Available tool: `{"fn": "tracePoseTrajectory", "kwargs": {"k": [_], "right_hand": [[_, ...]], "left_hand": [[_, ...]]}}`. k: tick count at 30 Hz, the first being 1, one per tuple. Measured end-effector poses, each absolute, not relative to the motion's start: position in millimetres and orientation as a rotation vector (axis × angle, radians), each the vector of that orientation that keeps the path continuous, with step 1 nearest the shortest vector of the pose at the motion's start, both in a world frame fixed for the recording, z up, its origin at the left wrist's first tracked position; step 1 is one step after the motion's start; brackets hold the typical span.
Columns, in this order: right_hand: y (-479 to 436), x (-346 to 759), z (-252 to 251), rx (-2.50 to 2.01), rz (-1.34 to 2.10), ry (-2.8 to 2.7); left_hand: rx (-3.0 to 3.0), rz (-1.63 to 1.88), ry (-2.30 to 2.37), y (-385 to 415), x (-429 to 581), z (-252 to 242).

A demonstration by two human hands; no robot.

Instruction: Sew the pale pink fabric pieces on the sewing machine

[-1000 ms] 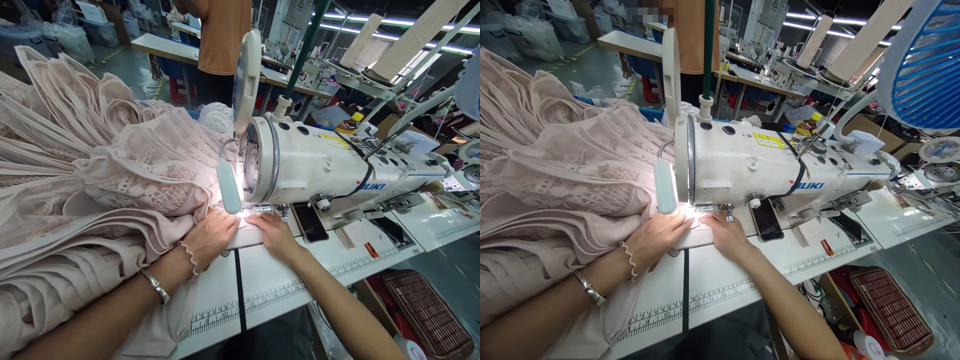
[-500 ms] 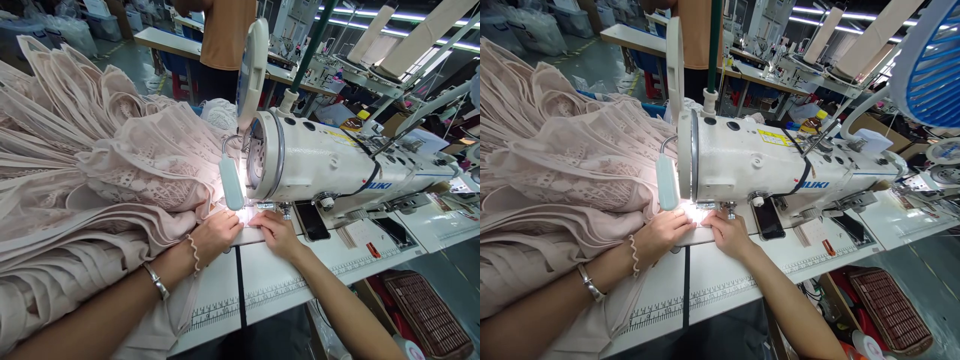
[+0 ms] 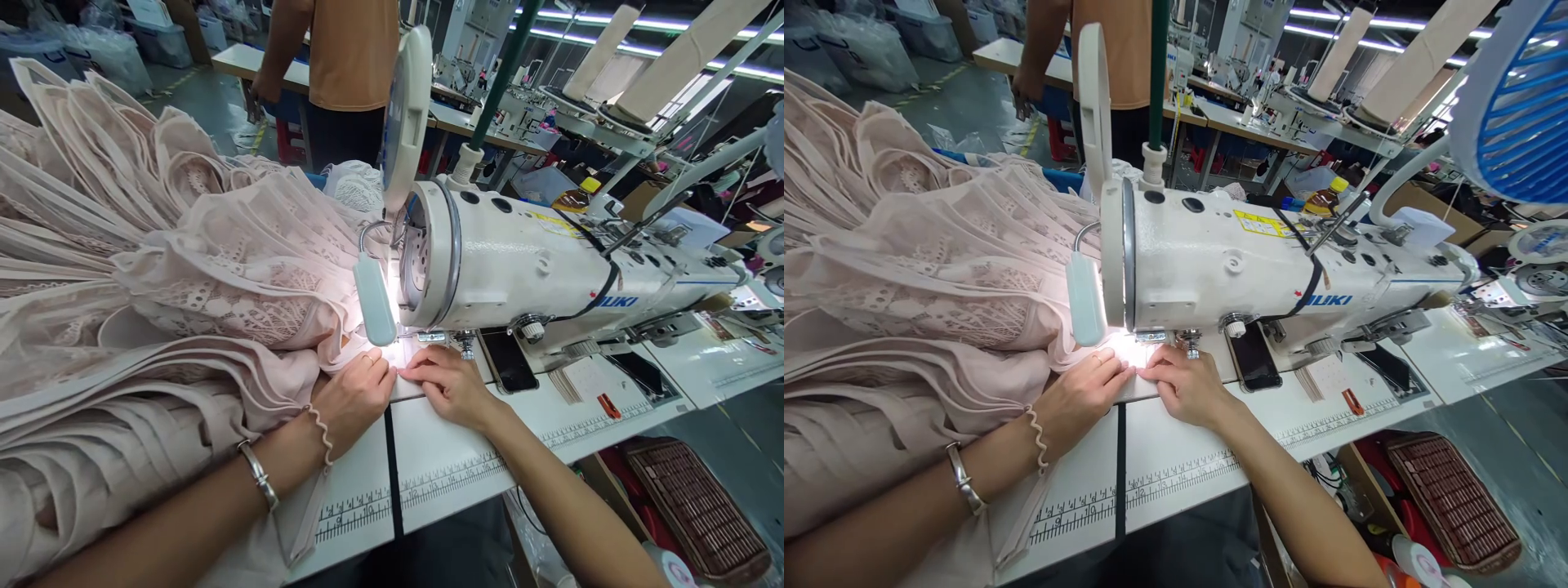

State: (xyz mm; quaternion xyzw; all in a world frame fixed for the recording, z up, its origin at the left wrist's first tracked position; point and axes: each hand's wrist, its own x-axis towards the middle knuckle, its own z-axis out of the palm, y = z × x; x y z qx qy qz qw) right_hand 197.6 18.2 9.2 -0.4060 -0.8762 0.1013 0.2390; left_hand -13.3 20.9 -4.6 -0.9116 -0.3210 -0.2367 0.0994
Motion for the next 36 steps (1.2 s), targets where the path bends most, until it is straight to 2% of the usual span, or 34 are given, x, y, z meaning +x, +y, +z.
{"fn": "tracePoseTrajectory", "kwargs": {"k": [4, 12, 21, 36], "right_hand": [[17, 197, 11, -1.061, 0.228, -2.467], [18, 202, 0, -1.05, 0.063, -2.484], [18, 200, 2, -1.043, 0.038, -2.493], [21, 187, 10, -1.494, 0.148, -2.63]], "left_hand": [[-2.786, -0.771, -0.973, 26, -24, -8], [-2.816, -0.545, -0.948, 30, -31, -11], [-2.945, -0.418, -1.048, 38, -30, -8], [-2.953, -0.502, -1.277, 48, -20, -5]]}}
